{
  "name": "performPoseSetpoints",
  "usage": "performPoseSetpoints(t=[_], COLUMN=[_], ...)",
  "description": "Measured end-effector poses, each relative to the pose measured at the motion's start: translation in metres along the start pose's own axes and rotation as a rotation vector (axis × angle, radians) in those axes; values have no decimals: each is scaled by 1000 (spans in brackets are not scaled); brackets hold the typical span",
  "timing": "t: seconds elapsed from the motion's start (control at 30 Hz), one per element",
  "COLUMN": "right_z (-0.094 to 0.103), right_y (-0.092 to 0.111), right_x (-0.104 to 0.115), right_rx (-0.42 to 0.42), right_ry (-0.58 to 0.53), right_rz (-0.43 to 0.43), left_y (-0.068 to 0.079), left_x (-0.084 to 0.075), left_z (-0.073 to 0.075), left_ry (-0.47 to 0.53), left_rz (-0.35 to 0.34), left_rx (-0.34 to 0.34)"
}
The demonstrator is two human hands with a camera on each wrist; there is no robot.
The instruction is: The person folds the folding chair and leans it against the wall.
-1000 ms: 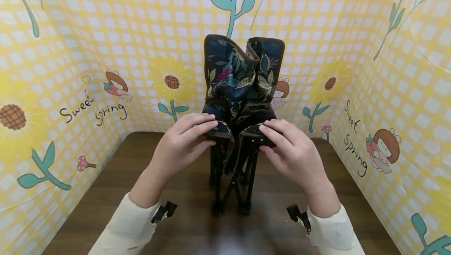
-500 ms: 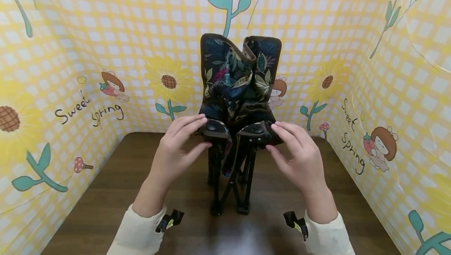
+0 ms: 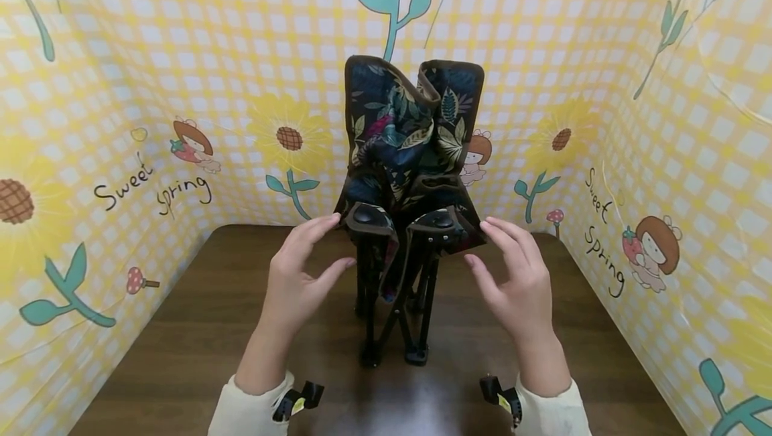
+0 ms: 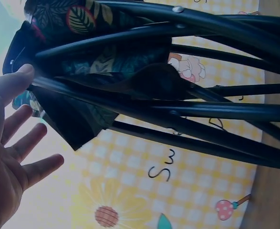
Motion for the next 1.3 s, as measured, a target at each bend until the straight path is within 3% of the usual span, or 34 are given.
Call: performPoseSetpoints(t=[0.27,0.6,0.8,1.0,1.3], right_z=[2,3,1,-3,-13], right_y=[19,34,43,47,62], right_x=[-1,-2,-2,7,11], right_rx=[-52,-113,-130,-95,-62], right_ry=[-21,-50,-60,-89,-129], right_rz=[-41,-96,-174,-250,-352], left_y=[16,32,52,77,104], left_x=[5,2,30,60,78], left_z=[2,-2,-9,-17,-25], left_ry=[64,111,148,218,314], left_rz=[80,214,344,444,594], left_rx=[-63,-56,-54,-71,-95])
Point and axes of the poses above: each hand's wrist, its own y-axis away from the middle knuckle, its own z-axis out of the back of the hand, x = y × z, the point moved 8 cm from there along -y, towards the middle knuckle, and after that the axes turned 8 degrees about z, right-handed, at the moved point
